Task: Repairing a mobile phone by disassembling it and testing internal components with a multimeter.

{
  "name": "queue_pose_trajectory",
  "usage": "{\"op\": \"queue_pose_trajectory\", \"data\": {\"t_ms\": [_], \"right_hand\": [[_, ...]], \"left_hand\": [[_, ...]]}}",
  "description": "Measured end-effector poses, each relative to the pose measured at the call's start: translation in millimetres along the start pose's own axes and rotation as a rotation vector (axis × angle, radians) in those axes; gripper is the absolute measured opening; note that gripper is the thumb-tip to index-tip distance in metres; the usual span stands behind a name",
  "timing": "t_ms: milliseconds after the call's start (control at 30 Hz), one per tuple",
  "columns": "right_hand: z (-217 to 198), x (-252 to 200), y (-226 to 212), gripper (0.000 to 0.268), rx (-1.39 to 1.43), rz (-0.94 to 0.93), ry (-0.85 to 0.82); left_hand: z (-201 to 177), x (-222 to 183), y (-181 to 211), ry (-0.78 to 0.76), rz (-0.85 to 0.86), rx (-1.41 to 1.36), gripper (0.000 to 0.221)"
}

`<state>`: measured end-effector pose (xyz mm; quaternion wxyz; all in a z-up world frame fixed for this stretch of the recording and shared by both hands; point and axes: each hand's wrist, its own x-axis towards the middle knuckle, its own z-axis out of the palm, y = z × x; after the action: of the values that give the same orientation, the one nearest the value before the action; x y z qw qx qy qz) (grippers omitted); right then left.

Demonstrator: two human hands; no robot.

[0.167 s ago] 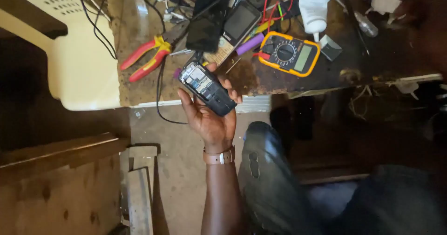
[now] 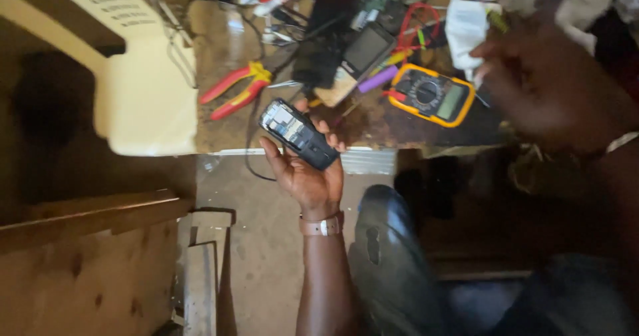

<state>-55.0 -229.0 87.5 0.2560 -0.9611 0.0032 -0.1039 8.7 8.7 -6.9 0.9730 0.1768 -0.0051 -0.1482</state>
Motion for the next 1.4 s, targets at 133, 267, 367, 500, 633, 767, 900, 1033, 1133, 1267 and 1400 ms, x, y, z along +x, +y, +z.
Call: {"op": "queue_pose_trajectory", "data": {"t_ms": [133,267,367,500,633,767,900,1033,1133,1267,1400], "right_hand": [[32.9,10.9,-2.8,0.07,-0.223,-0.21,-0.028],[46.0,10.3,-14.7,0.08,-0.616,0.191,-0.236],[53.3,9.7,-13.5,0.076,-0.645,0.158,-0.268],[64.1,7.8,-13.2,0.077,-0.607,0.055,-0.191],[78.0,12.2,-29.8,0.073,-0.438,0.055,-0.108],[90.3,15.9,-35.5,0.068,-0.471,0.043,-0.081],[97.8,19.6,-37.4,0.062,-0.503,-0.007,0.001],[103.7,23.4,-42.2,0.064,-0.513,-0.019,0.04],[105.6,27.3,-45.9,0.06,-0.464,-0.078,0.095],[109.4,31.2,-54.8,0.066,-0.501,-0.032,0.123],[89.8,36.6,-75.2,0.058,-0.458,0.052,-0.059]], "left_hand": [[-9.6,2.8,10.8,0.065,0.117,-0.041,0.063],[-10.0,3.0,21.4,0.083,0.192,-0.045,0.06],[-12.7,1.7,27.1,0.11,0.226,-0.037,0.059],[-16.8,0.6,35.9,0.103,0.28,-0.029,0.059],[-17.4,1.7,47.7,0.138,0.393,-0.016,0.057],[-22.4,1.6,56.0,0.188,0.434,-0.009,0.057],[-17.7,0.8,63.3,0.178,0.522,0.043,0.057],[-17.9,-0.7,65.4,0.156,0.551,0.067,0.059],[-16.5,-0.6,63.8,0.14,0.544,0.086,0.06],[-16.6,-0.2,64.1,0.156,0.54,0.115,0.058],[-20.3,-0.6,63.6,0.227,0.517,0.142,0.061]]}}
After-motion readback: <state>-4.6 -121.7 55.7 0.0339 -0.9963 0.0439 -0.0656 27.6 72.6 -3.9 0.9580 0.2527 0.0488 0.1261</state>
